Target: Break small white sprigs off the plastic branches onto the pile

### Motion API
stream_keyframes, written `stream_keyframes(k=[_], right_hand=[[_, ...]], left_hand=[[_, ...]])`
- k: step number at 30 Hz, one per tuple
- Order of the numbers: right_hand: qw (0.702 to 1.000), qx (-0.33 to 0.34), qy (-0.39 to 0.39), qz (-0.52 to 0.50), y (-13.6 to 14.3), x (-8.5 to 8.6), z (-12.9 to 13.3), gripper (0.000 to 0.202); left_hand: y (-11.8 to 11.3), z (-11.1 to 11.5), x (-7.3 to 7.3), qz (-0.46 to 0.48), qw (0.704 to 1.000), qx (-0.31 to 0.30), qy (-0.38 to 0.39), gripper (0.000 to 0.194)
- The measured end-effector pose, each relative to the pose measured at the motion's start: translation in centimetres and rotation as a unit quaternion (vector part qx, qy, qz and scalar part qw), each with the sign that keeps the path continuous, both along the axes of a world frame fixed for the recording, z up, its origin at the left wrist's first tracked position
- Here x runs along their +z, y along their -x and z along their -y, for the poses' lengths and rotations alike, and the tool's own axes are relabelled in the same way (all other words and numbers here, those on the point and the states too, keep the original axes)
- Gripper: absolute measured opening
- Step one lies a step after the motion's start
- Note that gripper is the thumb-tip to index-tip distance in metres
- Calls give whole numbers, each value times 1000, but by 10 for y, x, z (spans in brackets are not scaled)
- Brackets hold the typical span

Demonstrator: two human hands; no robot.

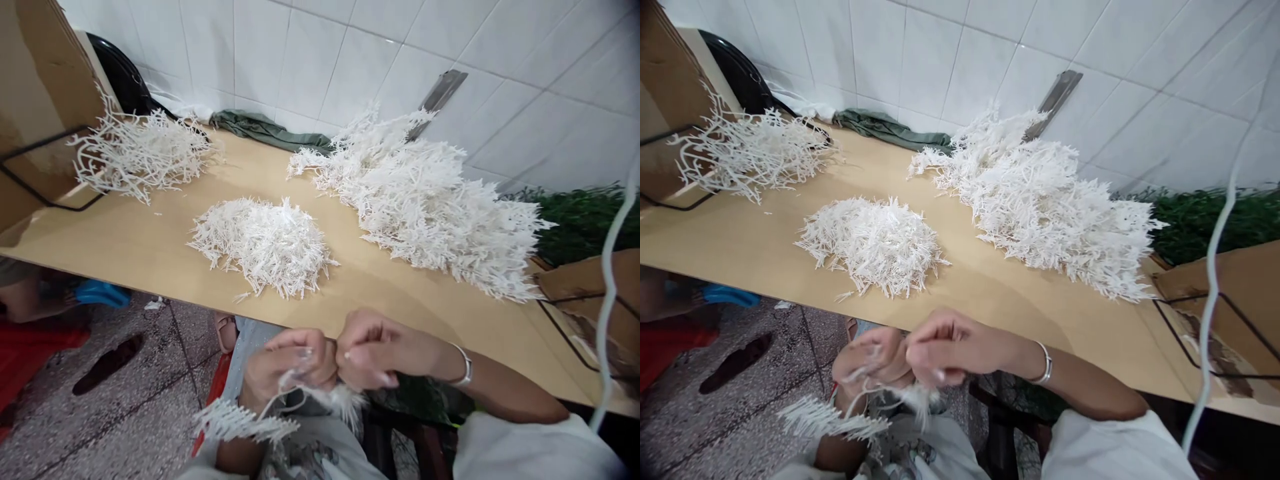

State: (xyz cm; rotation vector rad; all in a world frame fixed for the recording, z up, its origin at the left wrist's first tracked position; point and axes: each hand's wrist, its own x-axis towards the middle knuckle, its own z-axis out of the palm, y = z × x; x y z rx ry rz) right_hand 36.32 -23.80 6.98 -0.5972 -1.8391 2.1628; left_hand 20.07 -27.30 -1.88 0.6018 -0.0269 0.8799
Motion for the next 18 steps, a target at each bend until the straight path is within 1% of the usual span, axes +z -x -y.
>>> stream_keyframes(k=[1, 2, 3, 4, 5, 6, 7, 8, 9, 10, 11, 12, 13, 14, 16, 17, 18], right_hand=[[999, -20, -25, -33, 5, 0, -3, 51], [995, -46, -78, -46, 11, 1, -9, 53], [984, -78, -157, -39, 17, 3, -16, 53], [962, -107, -253, -4, 24, 5, -27, 52], [921, -143, -362, 38, 30, 7, -39, 52], [874, -172, -450, 69, 37, 8, -53, 53], [840, -186, -500, 98, 42, 8, -69, 54], [812, -204, -532, 127, 47, 7, -85, 56], [778, -221, -564, 167, 51, 5, -101, 56], [732, -244, -600, 211, 54, 2, -115, 56], [689, -262, -626, 253, 56, -1, -127, 55], [660, -279, -636, 286, 57, -4, -135, 54], [643, -296, -638, 303, 58, -6, -140, 53], [636, -315, -636, 301, 58, -8, -141, 50], [636, -351, -640, 249, 58, -10, -133, 41], [641, -355, -648, 210, 59, -10, -125, 36], [650, -338, -658, 174, 61, -10, -114, 31]], left_hand=[[1, -1, 0, 36, 999, 2, -1, 42], [2, -2, -1, 53, 998, 13, -3, 46], [3, -3, -1, 49, 998, 29, -5, 48], [5, -5, -2, 31, 999, 39, -12, 50], [6, -7, -4, 8, 999, 18, -40, 50], [7, -11, -6, -12, 996, -30, -85, 49], [7, -15, -7, -22, 983, -102, -148, 48], [8, -20, -8, -28, 958, -181, -219, 45], [8, -24, -9, -26, 928, -241, -282, 41], [9, -28, -8, -26, 903, -271, -331, 37], [10, -31, -7, -32, 889, -273, -368, 35], [11, -32, -5, -42, 882, -253, -394, 34], [12, -32, -3, -60, 879, -223, -417, 34], [13, -31, 0, -81, 874, -190, -440, 34], [13, -27, 3, -115, 857, -127, -486, 33], [13, -24, 4, -122, 847, -101, -508, 32], [11, -23, 5, -122, 838, -79, -525, 31]])
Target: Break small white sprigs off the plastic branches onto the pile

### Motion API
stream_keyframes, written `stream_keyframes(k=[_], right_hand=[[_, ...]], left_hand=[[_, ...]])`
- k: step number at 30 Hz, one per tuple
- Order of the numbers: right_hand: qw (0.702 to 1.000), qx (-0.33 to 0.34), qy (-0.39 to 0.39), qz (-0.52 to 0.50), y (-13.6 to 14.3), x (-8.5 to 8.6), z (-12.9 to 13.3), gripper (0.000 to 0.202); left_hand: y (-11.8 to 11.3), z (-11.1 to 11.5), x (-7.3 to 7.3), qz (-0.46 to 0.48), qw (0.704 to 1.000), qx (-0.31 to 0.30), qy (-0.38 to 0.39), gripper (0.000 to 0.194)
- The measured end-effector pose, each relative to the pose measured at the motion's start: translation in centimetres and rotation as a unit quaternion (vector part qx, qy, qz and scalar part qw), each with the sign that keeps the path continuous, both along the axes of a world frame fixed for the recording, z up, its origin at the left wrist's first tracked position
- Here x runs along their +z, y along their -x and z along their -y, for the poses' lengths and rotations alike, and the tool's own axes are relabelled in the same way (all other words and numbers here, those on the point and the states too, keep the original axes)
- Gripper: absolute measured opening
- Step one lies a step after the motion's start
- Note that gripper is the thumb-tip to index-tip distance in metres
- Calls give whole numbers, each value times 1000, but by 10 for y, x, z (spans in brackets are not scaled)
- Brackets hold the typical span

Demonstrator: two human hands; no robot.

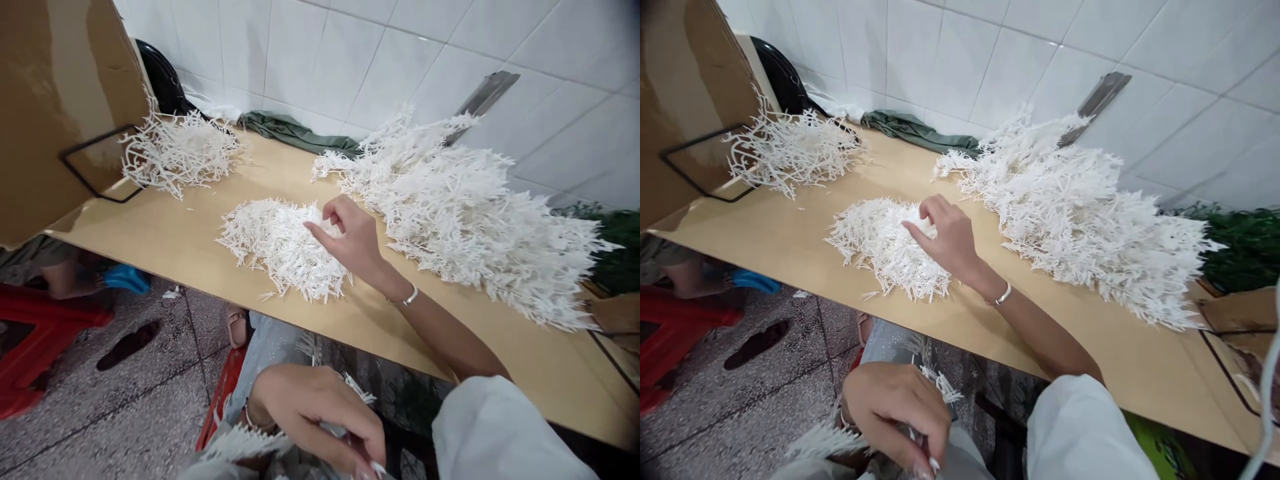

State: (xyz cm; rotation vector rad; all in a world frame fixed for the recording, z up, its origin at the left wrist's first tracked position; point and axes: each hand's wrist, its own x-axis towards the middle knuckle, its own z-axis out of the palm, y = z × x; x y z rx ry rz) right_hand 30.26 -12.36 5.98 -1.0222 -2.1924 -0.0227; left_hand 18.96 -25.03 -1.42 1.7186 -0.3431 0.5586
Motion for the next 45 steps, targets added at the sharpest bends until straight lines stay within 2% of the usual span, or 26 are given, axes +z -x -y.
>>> stream_keyframes(k=[1, 3, 5, 8, 10, 12, 15, 17, 19, 21, 23, 27, 29, 31, 34, 36, 39, 43, 45], right_hand=[[998, 54, 10, 11, 2, -1, 11, 29], [975, 182, 94, 87, 10, -6, 34, 24], [945, 231, 143, 183, 19, -16, 52, 23], [930, 198, 128, 282, 30, -35, 65, 27], [935, 172, 98, 295, 31, -45, 66, 30], [944, 169, 69, 273, 27, -47, 62, 29], [972, 130, 20, 193, 16, -33, 47, 29], [990, 42, -5, 134, 9, -17, 29, 30], [993, -43, -1, 106, 2, -2, 9, 28], [991, -46, 66, 108, -9, 10, -8, 22], [990, -23, 127, 57, -26, 19, -18, 21], [980, -15, 182, -78, -71, 27, -15, 29], [969, -26, 238, -59, -94, 21, -7, 30], [957, -39, 287, 8, -111, 7, 1, 30], [951, -55, 293, 87, -123, -20, 11, 31], [952, -47, 291, 83, -122, -35, 17, 27], [947, -31, 317, 48, -112, -48, 21, 21], [940, -7, 340, 3, -95, -53, 21, 20], [937, 8, 349, -9, -92, -50, 22, 20]], left_hand=[[-2, 1, 0, 15, 1000, 6, -17, 30], [-7, 3, -3, 43, 998, 1, -37, 31], [-13, 4, -8, 60, 997, -13, -50, 31], [-21, 7, -16, 58, 995, -22, -79, 29], [-24, 8, -20, 57, 994, -25, -93, 29], [-25, 9, -20, 57, 993, -23, -100, 30], [-20, 9, -13, 47, 995, 3, -93, 26], [-12, 8, -5, 29, 996, 32, -80, 21], [-3, 8, 3, -3, 995, 80, -59, 17], [3, 7, 7, -31, 989, 140, -36, 13], [6, 5, 7, -35, 981, 188, -25, 12], [4, 3, 1, 5, 977, 210, -42, 11], [3, 2, -2, 14, 976, 210, -47, 9], [2, 1, -2, 12, 976, 210, -45, 8], [-1, 2, -1, 7, 979, 200, -41, 8], [-4, 2, 0, 0, 980, 196, -39, 8], [-9, 1, 1, -13, 981, 191, -36, 9], [-15, 1, 4, -38, 984, 174, -26, 10], [-17, 4, 6, -57, 980, 191, 11, 11]])
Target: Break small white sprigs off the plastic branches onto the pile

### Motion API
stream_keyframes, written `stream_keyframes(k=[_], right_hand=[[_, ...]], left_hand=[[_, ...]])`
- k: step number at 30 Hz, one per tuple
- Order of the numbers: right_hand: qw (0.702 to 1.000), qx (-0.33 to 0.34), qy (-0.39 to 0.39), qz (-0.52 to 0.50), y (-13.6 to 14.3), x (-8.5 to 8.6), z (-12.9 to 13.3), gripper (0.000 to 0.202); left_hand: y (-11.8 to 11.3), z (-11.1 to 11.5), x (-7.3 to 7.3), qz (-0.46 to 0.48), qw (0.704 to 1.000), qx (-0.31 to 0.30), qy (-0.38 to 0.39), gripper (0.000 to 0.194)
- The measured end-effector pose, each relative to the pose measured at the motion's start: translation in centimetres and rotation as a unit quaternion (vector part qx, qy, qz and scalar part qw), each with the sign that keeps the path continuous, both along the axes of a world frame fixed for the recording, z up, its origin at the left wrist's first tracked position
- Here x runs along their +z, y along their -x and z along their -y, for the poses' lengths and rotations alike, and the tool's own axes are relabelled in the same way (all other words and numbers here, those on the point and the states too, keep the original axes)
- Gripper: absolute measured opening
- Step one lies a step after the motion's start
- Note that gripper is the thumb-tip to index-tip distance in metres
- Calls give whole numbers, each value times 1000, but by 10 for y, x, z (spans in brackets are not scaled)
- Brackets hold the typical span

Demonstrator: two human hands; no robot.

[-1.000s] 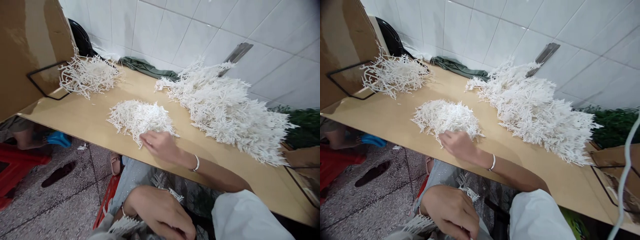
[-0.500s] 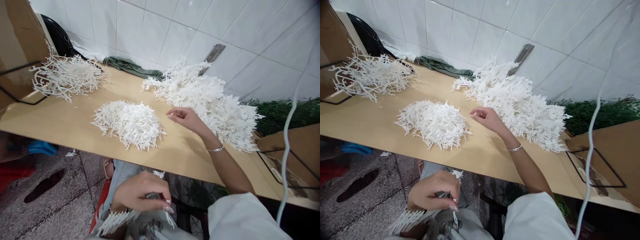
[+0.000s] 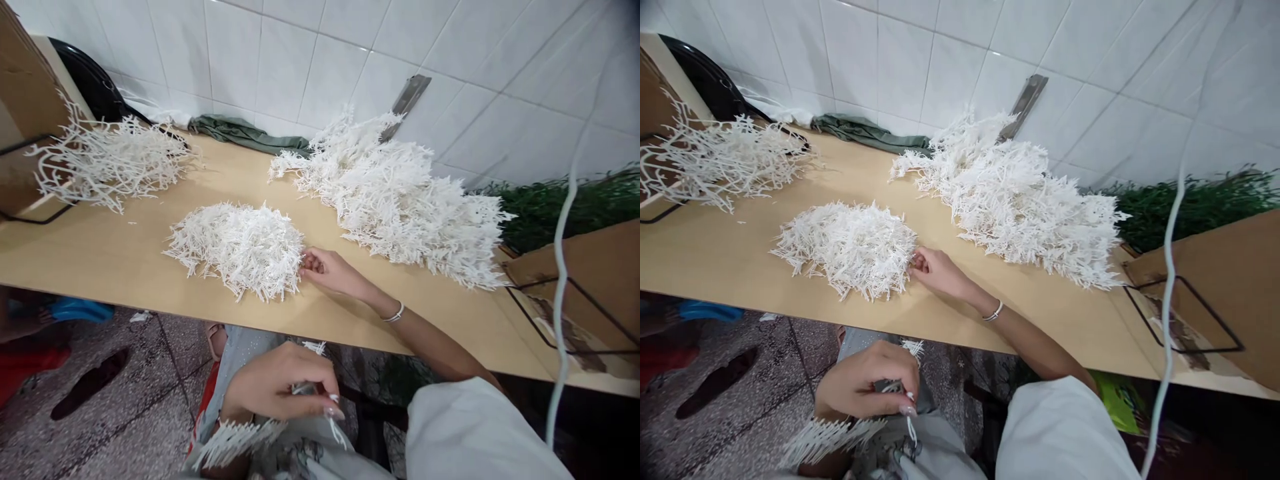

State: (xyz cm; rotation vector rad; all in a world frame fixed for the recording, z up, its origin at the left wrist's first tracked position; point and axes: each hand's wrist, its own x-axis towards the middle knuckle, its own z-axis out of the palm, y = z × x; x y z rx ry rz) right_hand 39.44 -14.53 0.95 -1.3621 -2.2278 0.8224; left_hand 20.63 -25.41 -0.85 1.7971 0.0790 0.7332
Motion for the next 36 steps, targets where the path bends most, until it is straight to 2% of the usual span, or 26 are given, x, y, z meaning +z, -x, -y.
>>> stream_keyframes(k=[2, 3, 5, 6, 9, 11, 13, 16, 18, 21, 23, 25, 27, 32, 34, 36], right_hand=[[1000, -11, -14, 5, -1, 7, 3, 25], [999, -28, -32, 8, -3, 12, 6, 28], [996, -58, -69, -5, -8, 24, 16, 32], [996, -50, -74, -26, -10, 30, 23, 31], [987, 97, -18, -125, -10, 41, 47, 28], [970, 187, 8, -152, -5, 40, 63, 28], [961, 228, 19, -154, 2, 33, 77, 38], [959, 210, 54, -181, 12, 16, 90, 49], [953, 181, 98, -223, 16, 5, 96, 42], [925, 150, 185, -298, 19, -7, 105, 28], [904, 114, 217, -350, 21, -12, 113, 32], [889, 76, 222, -393, 22, -13, 120, 37], [882, 53, 214, -417, 24, -11, 124, 42], [882, 61, 185, -428, 26, 6, 122, 44], [895, 81, 173, -404, 23, 13, 117, 43], [910, 96, 158, -370, 18, 20, 111, 41]], left_hand=[[-3, 4, 1, 8, 993, 61, 100, 14], [-4, 6, 1, 24, 980, 103, 168, 16], [-9, 9, 0, 85, 928, 204, 299, 18], [-11, 10, -1, 120, 895, 253, 347, 19], [-17, 9, -3, 208, 808, 356, 421, 22], [-18, 7, 0, 268, 765, 365, 458, 23], [-19, 6, 5, 346, 720, 341, 496, 22], [-19, 6, 16, 452, 649, 289, 539, 15], [-19, 7, 22, 485, 607, 279, 564, 10], [-21, 10, 25, 466, 569, 342, 585, 27], [-24, 12, 24, 434, 571, 396, 573, 28], [-26, 13, 23, 409, 602, 421, 542, 21], [-27, 15, 22, 373, 659, 414, 506, 22], [-20, 21, 18, 268, 812, 322, 407, 75], [-13, 23, 12, 236, 857, 295, 351, 86], [-4, 24, 5, 201, 886, 291, 301, 96]])
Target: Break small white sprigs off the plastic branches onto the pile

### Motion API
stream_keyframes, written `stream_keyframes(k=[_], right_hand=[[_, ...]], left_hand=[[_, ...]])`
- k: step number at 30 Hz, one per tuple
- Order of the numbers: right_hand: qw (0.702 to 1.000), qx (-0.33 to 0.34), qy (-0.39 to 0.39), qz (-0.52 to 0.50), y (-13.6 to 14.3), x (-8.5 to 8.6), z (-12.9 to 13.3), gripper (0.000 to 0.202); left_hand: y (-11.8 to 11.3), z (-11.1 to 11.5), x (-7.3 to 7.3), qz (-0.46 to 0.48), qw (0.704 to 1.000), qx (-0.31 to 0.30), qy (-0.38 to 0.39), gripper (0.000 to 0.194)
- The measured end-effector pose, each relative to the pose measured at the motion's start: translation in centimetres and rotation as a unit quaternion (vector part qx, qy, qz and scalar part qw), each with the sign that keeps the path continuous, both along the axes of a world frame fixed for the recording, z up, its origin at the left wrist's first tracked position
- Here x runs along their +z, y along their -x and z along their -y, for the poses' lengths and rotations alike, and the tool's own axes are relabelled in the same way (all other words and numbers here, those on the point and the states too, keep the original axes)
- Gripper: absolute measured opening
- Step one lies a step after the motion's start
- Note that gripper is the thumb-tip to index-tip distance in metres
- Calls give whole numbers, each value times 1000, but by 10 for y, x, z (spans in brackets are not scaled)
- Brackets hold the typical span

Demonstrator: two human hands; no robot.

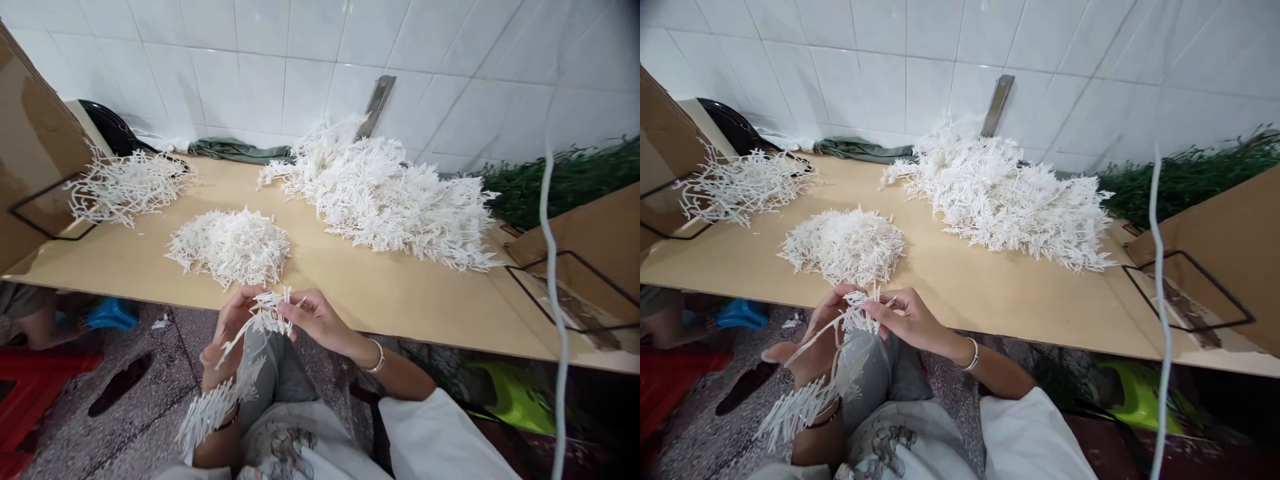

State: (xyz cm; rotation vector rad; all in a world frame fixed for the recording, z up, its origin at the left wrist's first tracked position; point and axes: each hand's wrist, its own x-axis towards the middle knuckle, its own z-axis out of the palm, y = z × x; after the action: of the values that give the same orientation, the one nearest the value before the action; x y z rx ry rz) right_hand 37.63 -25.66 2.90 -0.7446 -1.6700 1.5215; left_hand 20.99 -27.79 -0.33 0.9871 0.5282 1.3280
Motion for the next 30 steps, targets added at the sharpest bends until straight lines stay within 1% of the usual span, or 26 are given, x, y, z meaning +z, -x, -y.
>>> stream_keyframes(k=[2, 3, 4, 5, 7, 9, 10, 13, 15, 17, 19, 21, 24, 27, 28, 30], right_hand=[[999, 12, -22, 40, -6, 8, -7, 39], [997, 26, -32, 65, -8, 12, -11, 38], [994, 43, -42, 94, -10, 16, -15, 37], [989, 62, -50, 126, -12, 20, -20, 36], [976, 101, -52, 184, -12, 27, -31, 35], [969, 130, -20, 211, -9, 29, -42, 38], [968, 142, 2, 209, -6, 28, -48, 41], [974, 152, 48, 161, 3, 18, -60, 47], [985, 128, 57, 103, 8, 7, -63, 49], [993, 89, 61, 40, 10, -5, -62, 47], [997, 57, 43, 14, 11, -15, -58, 43], [999, 42, 4, 25, 11, -22, -52, 35], [999, 27, -19, 32, 13, -27, -44, 26], [1000, 2, -4, 15, 13, -30, -41, 29], [1000, 3, 5, 10, 13, -31, -41, 30], [999, 26, 27, -1, 11, -33, -41, 33]], left_hand=[[10, -1, -5, -31, 999, -2, -26, 102], [15, -2, -6, -44, 999, 3, -27, 100], [19, -3, -6, -62, 998, 14, -23, 94], [23, -4, -5, -88, 995, 33, -15, 84], [27, -6, -3, -164, 983, 79, -2, 56], [27, -8, -2, -236, 966, 103, -17, 30], [26, -9, -2, -260, 960, 99, -32, 24], [21, -14, -6, -295, 951, 74, -55, 27], [16, -17, -10, -276, 957, 87, -35, 26], [11, -20, -14, -232, 965, 122, -8, 25], [6, -23, -19, -198, 967, 160, 7, 25], [2, -24, -24, -184, 965, 184, 9, 27], [0, -27, -30, -183, 964, 193, 2, 29], [2, -29, -32, -217, 961, 174, 4, 31], [2, -29, -31, -234, 959, 159, 3, 32], [4, -28, -29, -262, 957, 125, -6, 32]])
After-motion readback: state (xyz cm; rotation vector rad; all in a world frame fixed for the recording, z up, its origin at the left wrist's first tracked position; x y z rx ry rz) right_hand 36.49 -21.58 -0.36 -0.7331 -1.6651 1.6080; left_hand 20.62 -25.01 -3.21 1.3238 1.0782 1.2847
